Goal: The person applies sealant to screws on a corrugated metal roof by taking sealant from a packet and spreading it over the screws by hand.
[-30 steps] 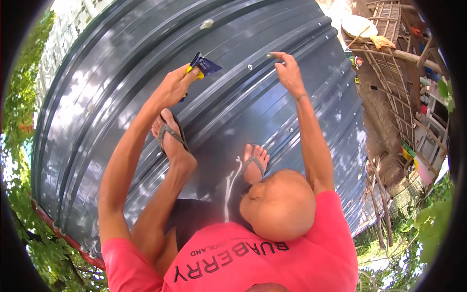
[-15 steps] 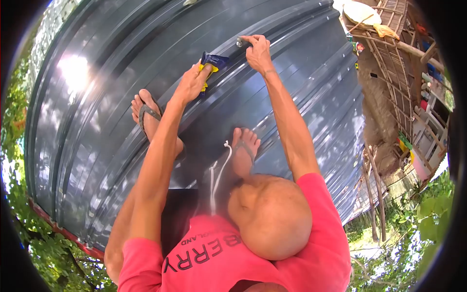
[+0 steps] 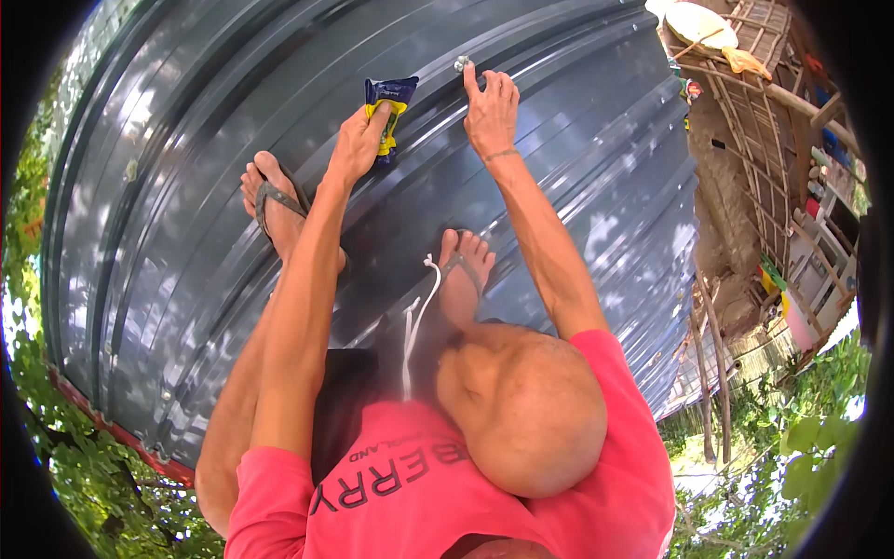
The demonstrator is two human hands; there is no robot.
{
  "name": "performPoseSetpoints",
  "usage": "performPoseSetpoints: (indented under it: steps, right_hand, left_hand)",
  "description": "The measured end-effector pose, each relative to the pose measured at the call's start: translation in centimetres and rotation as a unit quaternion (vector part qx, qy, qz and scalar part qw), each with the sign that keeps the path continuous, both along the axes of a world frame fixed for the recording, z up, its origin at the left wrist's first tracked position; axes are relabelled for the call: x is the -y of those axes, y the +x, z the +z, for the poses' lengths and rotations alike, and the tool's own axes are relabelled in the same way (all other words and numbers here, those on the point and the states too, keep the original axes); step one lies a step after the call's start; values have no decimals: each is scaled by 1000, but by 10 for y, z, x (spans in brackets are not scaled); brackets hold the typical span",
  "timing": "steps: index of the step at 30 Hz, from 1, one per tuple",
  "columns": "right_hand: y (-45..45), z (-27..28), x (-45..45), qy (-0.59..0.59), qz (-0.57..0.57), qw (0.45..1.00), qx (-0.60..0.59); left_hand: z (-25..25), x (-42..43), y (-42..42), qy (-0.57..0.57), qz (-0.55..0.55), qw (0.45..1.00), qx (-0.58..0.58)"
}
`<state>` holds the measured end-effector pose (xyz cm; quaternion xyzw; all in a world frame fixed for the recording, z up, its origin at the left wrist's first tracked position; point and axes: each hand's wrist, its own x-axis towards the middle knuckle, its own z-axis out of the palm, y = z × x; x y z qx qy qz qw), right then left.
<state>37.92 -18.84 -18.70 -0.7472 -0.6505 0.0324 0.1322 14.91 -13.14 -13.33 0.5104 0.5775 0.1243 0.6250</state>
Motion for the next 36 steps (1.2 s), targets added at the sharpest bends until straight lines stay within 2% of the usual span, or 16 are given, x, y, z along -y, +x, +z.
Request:
performPoseSetpoints:
  steps: [4, 7, 11, 14, 18, 24, 27, 31, 36]
  right_hand:
    - [7, 18, -2, 12, 15, 1000, -22]
    - [16, 15, -16, 24, -43, 989, -141]
    - [26, -3, -37, 24, -12, 992, -127]
    - [31, -17, -43, -22, -9, 990, -140]
    - [32, -12, -47, -42, 14, 988, -150]
    - [15, 21, -26, -22, 116, 992, 32]
    - [8, 20, -12, -7, 114, 990, 82]
    - [13, 20, -30, -9, 113, 990, 83]
    - [31, 12, -31, -53, 67, 996, 15]
  left_hand:
    - [0, 1, 1, 2, 5, 1000, -5]
    - [3, 1, 1, 14, -1, 1000, -15]
    - [7, 0, 3, 6, -2, 1000, -14]
    - [7, 0, 2, 9, 0, 1000, -9]
    - [4, 0, 1, 11, 1, 1000, -9]
    - [3, 0, 1, 3, 4, 1000, -10]
    - [0, 0, 0, 13, 3, 1000, -11]
    - [-3, 1, 1, 0, 12, 1000, 6]
    - [-9, 1, -2, -3, 8, 1000, 10]
